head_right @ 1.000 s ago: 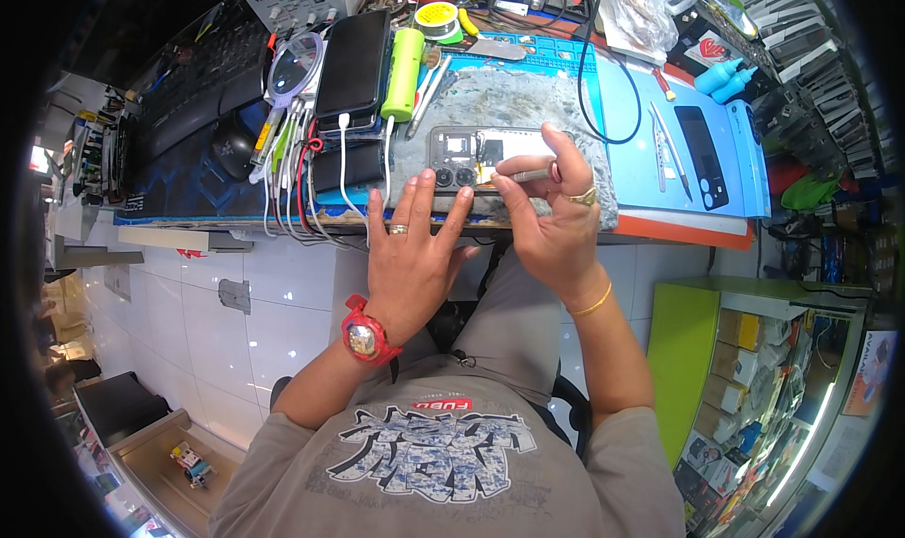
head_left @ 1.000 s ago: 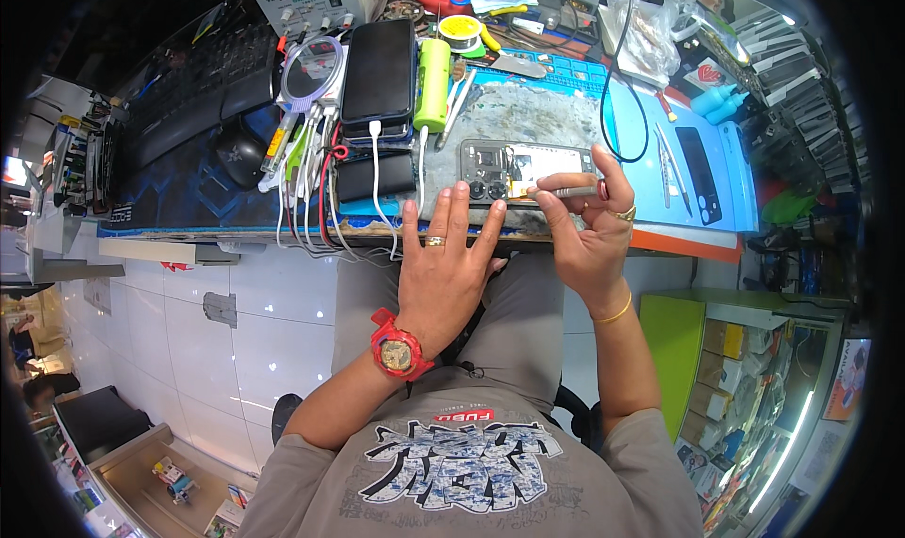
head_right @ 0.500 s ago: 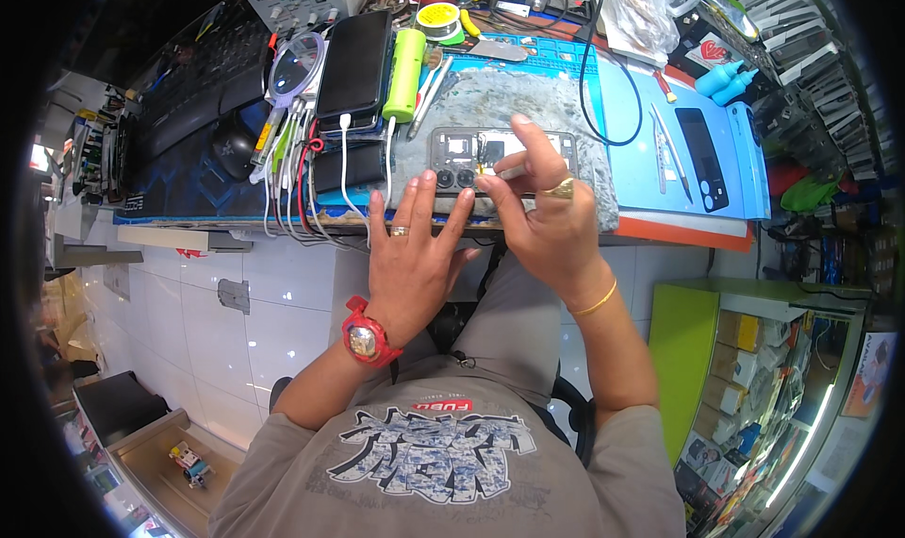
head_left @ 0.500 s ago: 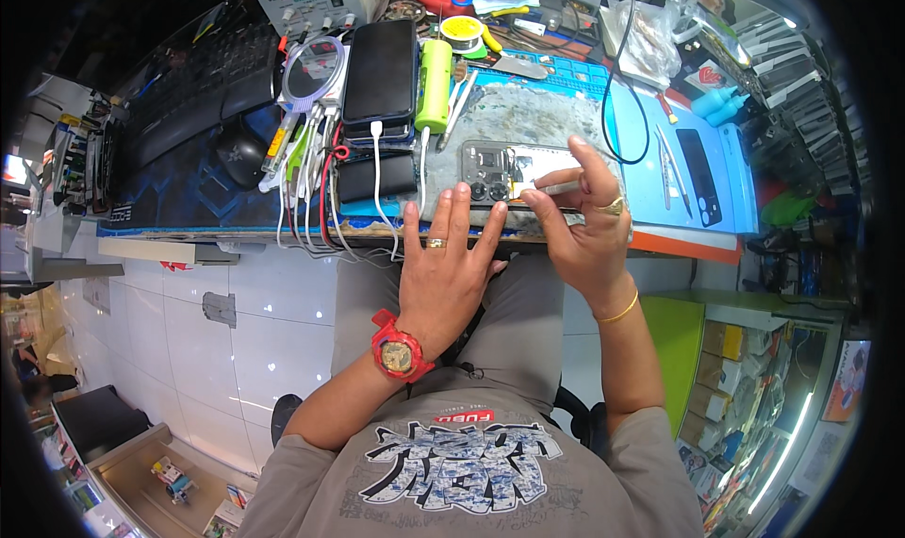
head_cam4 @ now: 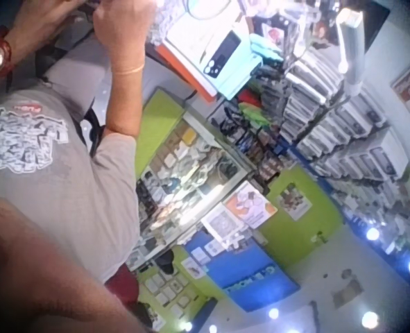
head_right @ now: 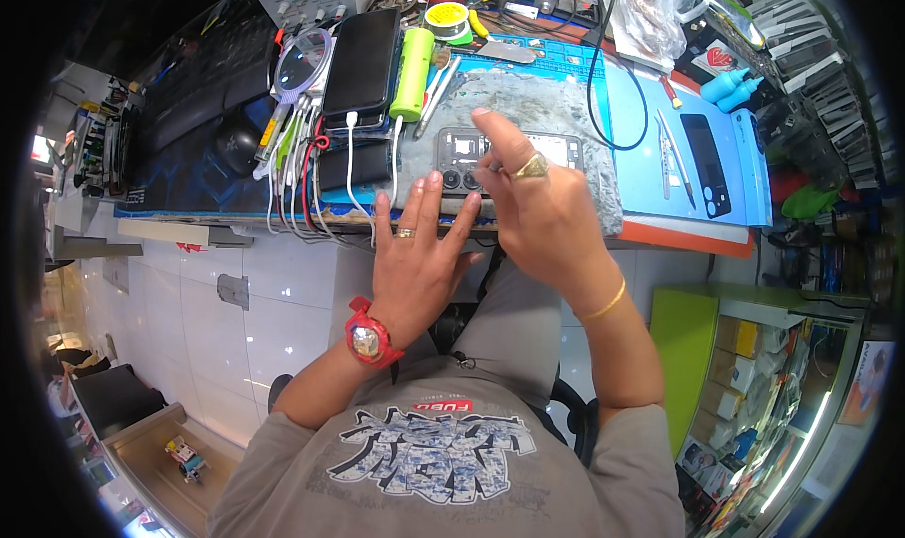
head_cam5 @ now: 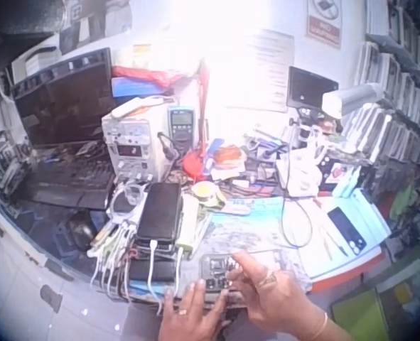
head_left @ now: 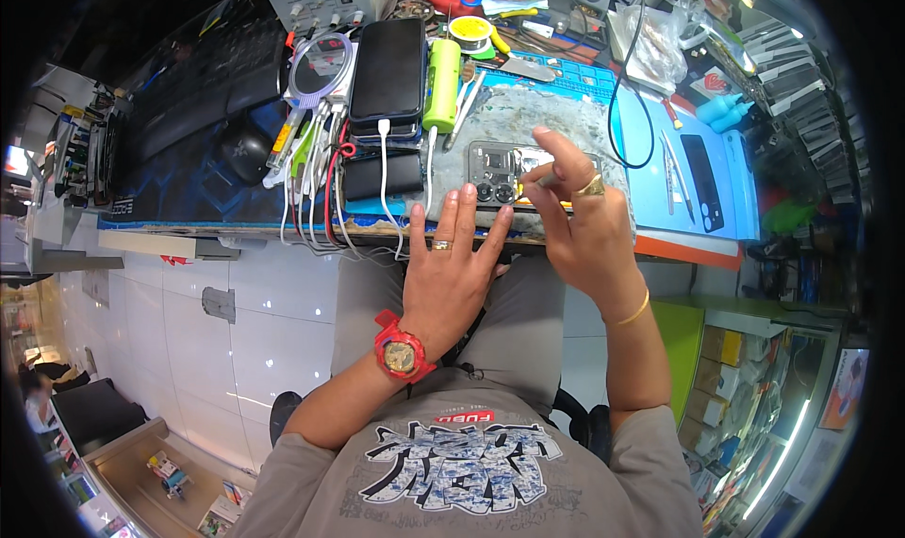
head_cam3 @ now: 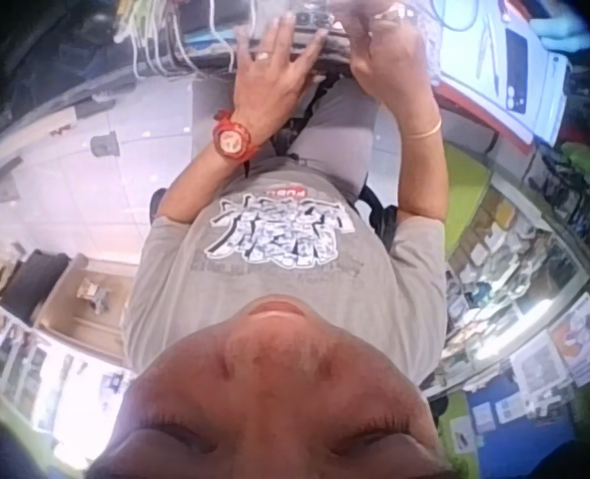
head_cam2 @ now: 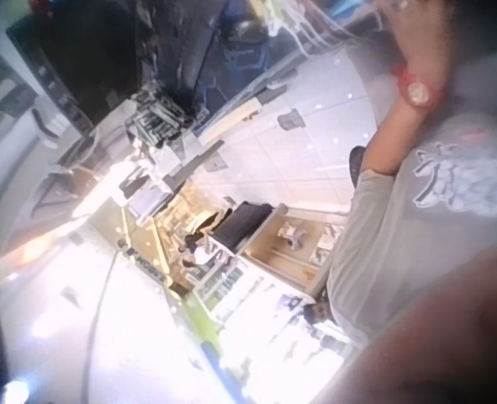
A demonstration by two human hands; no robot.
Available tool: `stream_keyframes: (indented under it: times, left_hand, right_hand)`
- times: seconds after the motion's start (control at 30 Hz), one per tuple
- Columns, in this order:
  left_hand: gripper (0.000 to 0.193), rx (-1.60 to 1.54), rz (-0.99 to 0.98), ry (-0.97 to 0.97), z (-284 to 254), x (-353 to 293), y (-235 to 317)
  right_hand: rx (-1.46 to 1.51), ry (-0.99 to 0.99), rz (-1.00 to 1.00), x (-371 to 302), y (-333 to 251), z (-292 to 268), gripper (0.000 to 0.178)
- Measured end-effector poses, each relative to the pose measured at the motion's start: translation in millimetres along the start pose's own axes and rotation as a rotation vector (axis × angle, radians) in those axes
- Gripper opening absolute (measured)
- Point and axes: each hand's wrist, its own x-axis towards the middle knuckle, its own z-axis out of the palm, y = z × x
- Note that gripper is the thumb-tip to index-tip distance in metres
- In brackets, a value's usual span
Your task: The person holds a disassembled mobile phone and uses a thin metal tool to scrape and clean the internal edges of the device's housing on a workbench.
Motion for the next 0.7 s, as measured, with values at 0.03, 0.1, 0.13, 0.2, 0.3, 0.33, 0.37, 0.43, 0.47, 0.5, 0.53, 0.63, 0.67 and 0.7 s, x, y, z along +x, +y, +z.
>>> stream_keyframes:
  times: [0.03,0.1,0.13,0.2,0.3,0.33,0.37,0.43,0.47,0.5,0.53,0.63,0.67,0.7]
  left_hand:
    - [0.087,0.004,0.003,0.004,0.4,0.8,-0.1]
    - [0.088,-0.004,-0.001,-0.003,-0.9,0.3,0.6]
    - [0.088,-0.008,-0.007,-0.007,-1.5,-0.4,0.3]
    - [0.088,-0.008,-0.006,-0.001,-0.2,-0.4,0.0]
    - [0.087,-0.01,-0.009,0.003,-0.6,0.2,1.3]
    - [0.087,-0.013,-0.015,0.005,-0.4,0.3,1.2]
    - [0.087,-0.01,-0.01,0.005,-1.0,1.1,0.8]
    - [0.086,-0.005,-0.002,0.001,-3.4,1.6,0.7]
    - [0.086,-0.005,-0.008,0.0,-3.3,0.8,0.9]
    - [0.086,-0.005,-0.014,-0.002,-2.8,-0.1,1.3]
    - [0.086,-0.006,-0.017,0.001,-2.4,0.9,1.3]
    - [0.086,-0.007,-0.009,0.011,-3.5,1.7,1.2]
    - [0.087,-0.006,-0.012,0.007,-2.7,0.7,1.3]
    - [0.087,-0.006,-0.014,0.003,-1.4,-0.2,1.4]
  right_hand:
    - [-0.051,-0.011,0.045,-0.6,-0.7,-1.2,0.06]
    - [0.086,0.082,0.023,3.0,-4.5,6.3,0.057]
    - [0.111,0.078,0.012,2.5,-5.7,7.9,0.057]
    - [0.109,0.03,-0.016,0.7,-4.9,5.1,0.059]
    - [0.031,0.043,0.034,-4.8,-0.1,4.6,0.062]
    - [0.081,0.099,0.021,-1.4,1.3,9.6,0.062]
    - [0.13,0.154,0.009,0.8,2.0,12.3,0.061]
    - [0.173,0.101,0.049,1.0,-1.4,7.4,0.062]
    - [0.096,0.08,0.066,1.5,-0.8,6.1,0.062]
    - [0.02,0.059,0.083,2.0,0.5,5.1,0.062]
    - [-0.023,0.048,0.108,2.5,4.5,5.2,0.06]
    - [0.095,0.106,-0.021,6.4,4.7,10.5,0.058]
    - [0.106,0.101,-0.026,5.8,4.2,11.1,0.057]
    - [0.068,0.071,0.018,5.5,4.5,7.6,0.057]
